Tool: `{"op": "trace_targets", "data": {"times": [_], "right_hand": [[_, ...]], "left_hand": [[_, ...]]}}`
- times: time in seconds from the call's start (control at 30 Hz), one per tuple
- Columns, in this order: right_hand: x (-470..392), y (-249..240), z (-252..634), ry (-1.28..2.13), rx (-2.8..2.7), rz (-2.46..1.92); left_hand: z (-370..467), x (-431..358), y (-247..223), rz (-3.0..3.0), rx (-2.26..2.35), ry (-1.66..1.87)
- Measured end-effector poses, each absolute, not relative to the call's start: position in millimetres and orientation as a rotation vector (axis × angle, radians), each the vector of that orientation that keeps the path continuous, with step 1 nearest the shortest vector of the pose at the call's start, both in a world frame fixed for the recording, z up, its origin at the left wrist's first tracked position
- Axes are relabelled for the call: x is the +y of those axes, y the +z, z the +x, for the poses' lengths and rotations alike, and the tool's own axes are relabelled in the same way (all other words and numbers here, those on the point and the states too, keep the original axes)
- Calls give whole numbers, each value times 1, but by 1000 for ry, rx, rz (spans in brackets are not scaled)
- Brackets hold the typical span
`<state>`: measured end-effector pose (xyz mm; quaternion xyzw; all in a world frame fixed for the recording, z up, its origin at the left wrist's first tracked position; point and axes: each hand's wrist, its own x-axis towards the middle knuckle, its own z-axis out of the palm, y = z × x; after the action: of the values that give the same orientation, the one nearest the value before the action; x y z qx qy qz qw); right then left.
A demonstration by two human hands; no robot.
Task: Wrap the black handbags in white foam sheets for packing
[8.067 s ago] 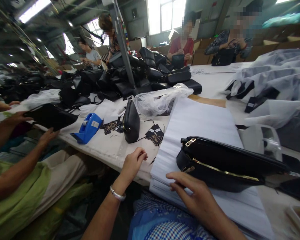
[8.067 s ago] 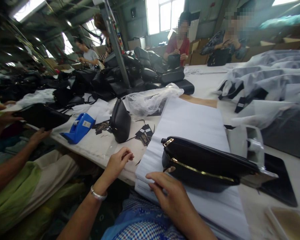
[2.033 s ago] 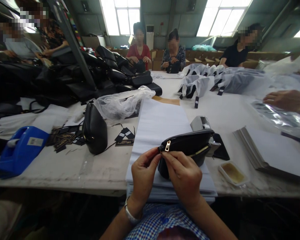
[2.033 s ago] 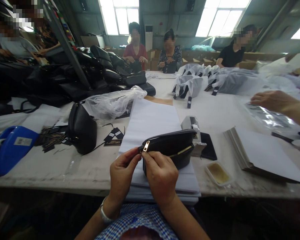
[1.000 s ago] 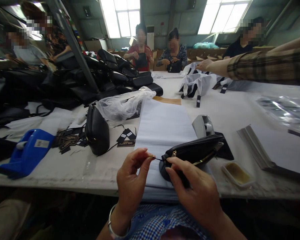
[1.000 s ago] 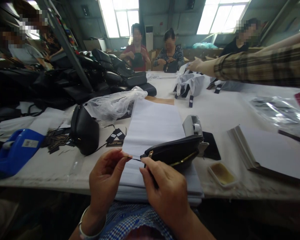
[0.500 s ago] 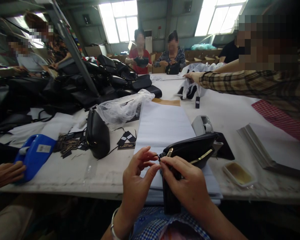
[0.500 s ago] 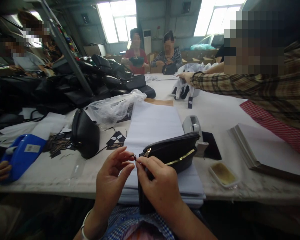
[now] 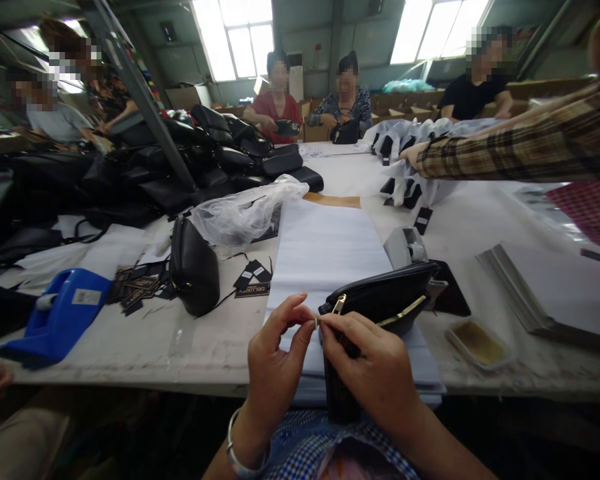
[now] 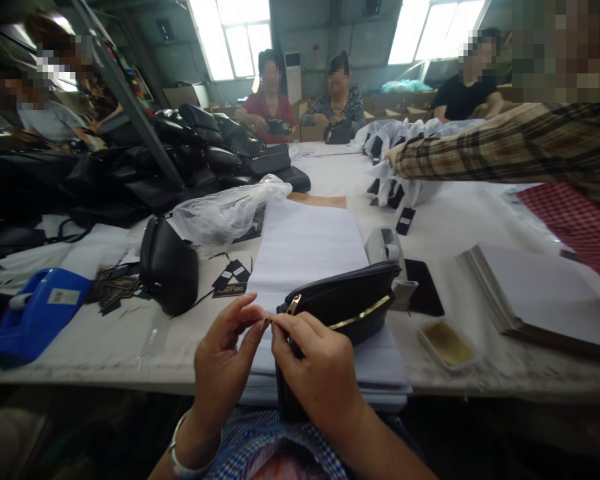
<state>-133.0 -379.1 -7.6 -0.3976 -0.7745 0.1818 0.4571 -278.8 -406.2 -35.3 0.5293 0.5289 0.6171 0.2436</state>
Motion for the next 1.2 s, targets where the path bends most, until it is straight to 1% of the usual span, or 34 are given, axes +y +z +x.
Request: {"op": "trace_targets", "data": {"times": [0.2, 0.33, 0.47, 0.67, 0.73, 0.8, 0.93, 1.1, 1.13, 1.2], "right_hand": [[-379, -9, -132, 392, -1875, -993], [-377, -10, -132, 406, -1871, -975], [-376, -12, -129, 498, -1869, -930], [-372, -18, -121, 629, -1855, -892], [-372, -14, -116, 725, -1850, -900], [-375, -7, -109, 864, -1856, -920], [-385, 2, -89, 1101, -1949, -997], [-386, -22, -67, 1246, -2073, -1274], [-383, -29, -64, 1300, -2051, -1284], [-377, -35, -59, 1349, -1991, -1144]], "left_hand": [[-281, -409, -34, 1324, 1399, 1626], [-285, -410, -31, 1199, 1244, 1546], [-290, -405, -26, 1182, 1071, 1428], [-300, -394, -13, 1151, 1004, 1158], [-304, -394, -12, 1107, 950, 1088], [-306, -395, -15, 991, 932, 1127], [-305, -392, -23, 608, 980, 1367], [-293, -387, -26, 478, 956, 1416], [-290, -386, -26, 486, 945, 1411], [-284, -383, -26, 506, 912, 1399]]}}
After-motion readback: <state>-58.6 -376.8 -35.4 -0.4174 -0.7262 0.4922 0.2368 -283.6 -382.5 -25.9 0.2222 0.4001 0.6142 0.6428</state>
